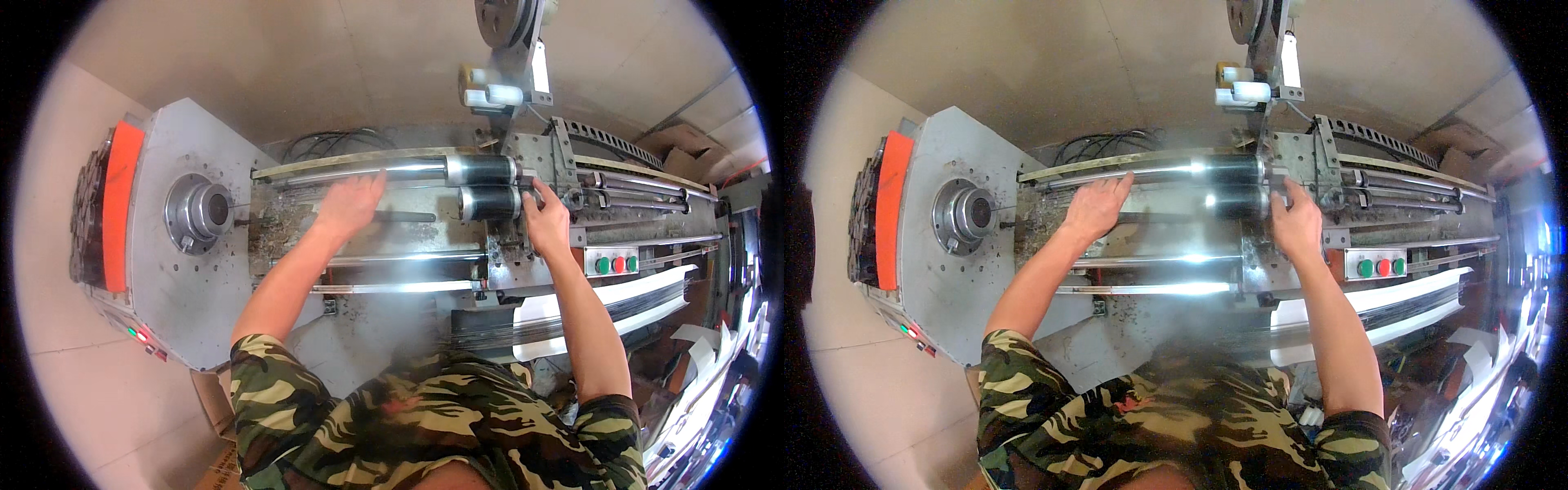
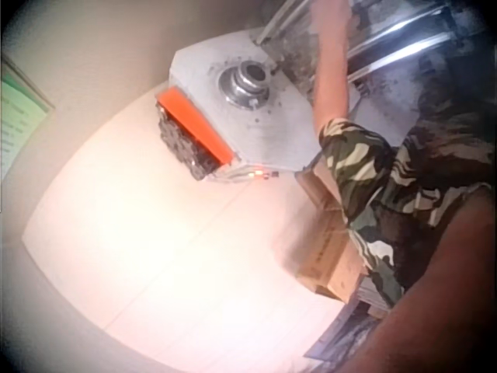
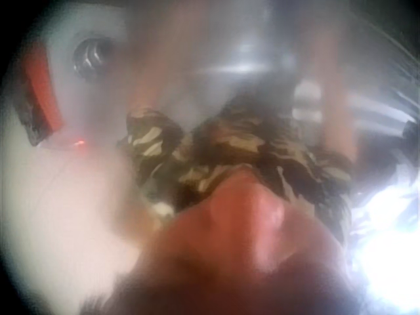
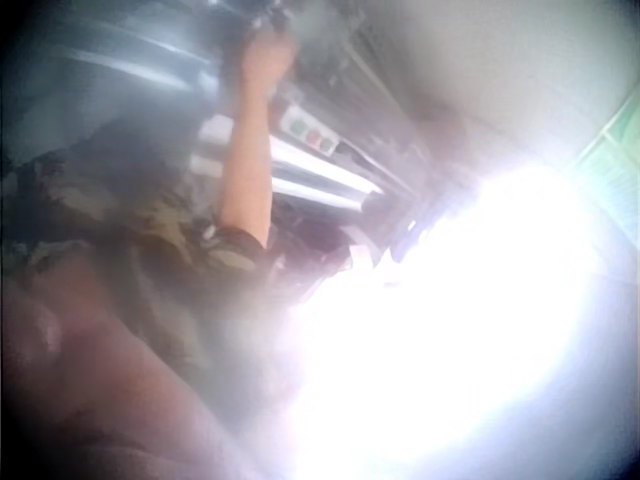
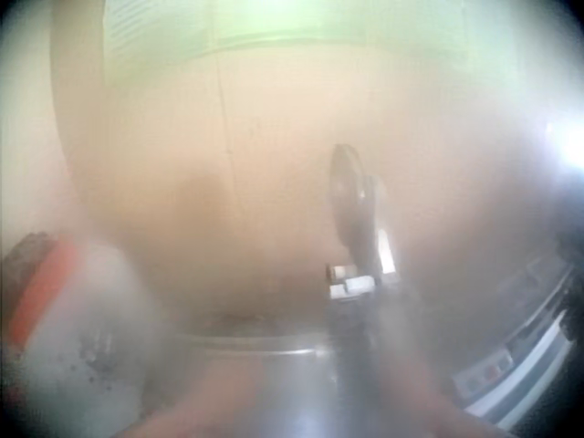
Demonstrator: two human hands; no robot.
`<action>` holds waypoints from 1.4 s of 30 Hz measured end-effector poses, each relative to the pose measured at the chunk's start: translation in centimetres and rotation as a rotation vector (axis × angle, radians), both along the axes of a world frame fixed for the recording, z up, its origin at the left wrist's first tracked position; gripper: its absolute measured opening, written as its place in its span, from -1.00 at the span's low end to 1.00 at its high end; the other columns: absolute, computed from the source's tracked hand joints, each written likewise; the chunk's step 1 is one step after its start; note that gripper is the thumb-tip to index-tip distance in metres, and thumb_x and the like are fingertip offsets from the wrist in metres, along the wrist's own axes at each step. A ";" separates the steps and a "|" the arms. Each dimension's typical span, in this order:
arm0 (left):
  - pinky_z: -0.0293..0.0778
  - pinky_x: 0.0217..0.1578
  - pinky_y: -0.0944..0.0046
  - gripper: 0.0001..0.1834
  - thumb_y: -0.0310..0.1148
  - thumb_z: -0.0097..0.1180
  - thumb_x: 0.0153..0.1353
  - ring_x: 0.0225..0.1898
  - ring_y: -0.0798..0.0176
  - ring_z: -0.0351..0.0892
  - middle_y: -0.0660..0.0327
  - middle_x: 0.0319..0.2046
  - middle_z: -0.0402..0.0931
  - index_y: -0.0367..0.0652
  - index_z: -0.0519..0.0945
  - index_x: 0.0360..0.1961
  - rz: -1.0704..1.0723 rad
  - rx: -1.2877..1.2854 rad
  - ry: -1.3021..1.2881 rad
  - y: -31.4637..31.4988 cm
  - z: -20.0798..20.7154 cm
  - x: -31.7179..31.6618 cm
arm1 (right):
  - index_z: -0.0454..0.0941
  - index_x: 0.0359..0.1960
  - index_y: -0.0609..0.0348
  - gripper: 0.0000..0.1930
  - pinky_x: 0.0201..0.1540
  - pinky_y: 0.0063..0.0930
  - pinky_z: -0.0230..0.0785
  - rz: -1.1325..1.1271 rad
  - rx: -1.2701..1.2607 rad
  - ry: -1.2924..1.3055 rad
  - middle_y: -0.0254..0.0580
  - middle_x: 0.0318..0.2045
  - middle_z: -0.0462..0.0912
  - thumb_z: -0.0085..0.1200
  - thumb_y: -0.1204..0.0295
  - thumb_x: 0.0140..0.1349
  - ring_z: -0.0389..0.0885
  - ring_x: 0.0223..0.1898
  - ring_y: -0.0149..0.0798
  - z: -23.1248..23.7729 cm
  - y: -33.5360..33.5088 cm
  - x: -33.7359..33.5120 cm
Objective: The person operates a large industrial fabric or paper rolling machine, handling sheets of material and adjusting the rollers by hand.
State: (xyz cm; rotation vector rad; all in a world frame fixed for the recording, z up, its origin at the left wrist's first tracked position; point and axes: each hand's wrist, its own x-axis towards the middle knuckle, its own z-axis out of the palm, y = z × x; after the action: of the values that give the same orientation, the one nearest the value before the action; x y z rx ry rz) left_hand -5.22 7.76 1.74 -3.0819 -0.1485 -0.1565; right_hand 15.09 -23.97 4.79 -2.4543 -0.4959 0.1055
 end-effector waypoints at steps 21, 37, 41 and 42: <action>0.59 -0.38 0.12 -0.35 -0.48 0.06 0.14 -0.28 0.11 0.58 0.16 -0.34 0.52 -0.17 0.38 0.33 0.003 0.042 0.034 0.5 -0.3 -1.0 | 0.56 0.17 0.20 -0.58 0.18 -0.12 0.40 0.027 -0.020 -0.039 0.11 0.11 0.62 0.07 0.26 0.35 0.60 0.10 0.16 -0.2 -0.6 -0.1; 0.57 -0.42 0.09 -0.28 -0.51 0.04 0.13 -0.30 0.12 0.56 0.19 -0.37 0.47 -0.13 0.32 0.40 0.014 0.019 -0.040 0.4 -1.0 -1.3 | 0.56 0.18 0.17 -0.58 0.15 -0.12 0.42 0.012 -0.046 -0.036 0.07 0.08 0.64 0.05 0.25 0.36 0.62 0.06 0.15 0.2 -0.3 -0.2; 0.58 -0.39 0.08 -0.29 -0.52 0.03 0.14 -0.28 0.10 0.57 0.17 -0.35 0.49 -0.13 0.33 0.40 0.019 -0.024 -0.041 0.3 -0.8 -1.2 | 0.57 0.17 0.18 -0.57 0.14 -0.13 0.42 0.022 -0.051 -0.026 0.08 0.08 0.63 0.06 0.24 0.36 0.62 0.06 0.15 0.1 -0.4 0.0; 0.58 -0.38 0.07 -0.29 -0.52 0.03 0.14 -0.28 0.10 0.57 0.16 -0.34 0.50 -0.13 0.33 0.39 0.020 -0.027 -0.038 0.2 -0.8 -1.2 | 0.57 0.17 0.19 -0.57 0.14 -0.13 0.42 0.020 -0.046 -0.028 0.08 0.08 0.63 0.06 0.24 0.36 0.62 0.06 0.15 0.2 -0.4 -0.1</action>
State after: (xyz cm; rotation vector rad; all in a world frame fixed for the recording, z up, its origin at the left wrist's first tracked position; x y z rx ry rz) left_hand -6.38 8.00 0.99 -3.1047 -0.1848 -0.2144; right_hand 15.03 -24.33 5.03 -2.4990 -0.5358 0.0916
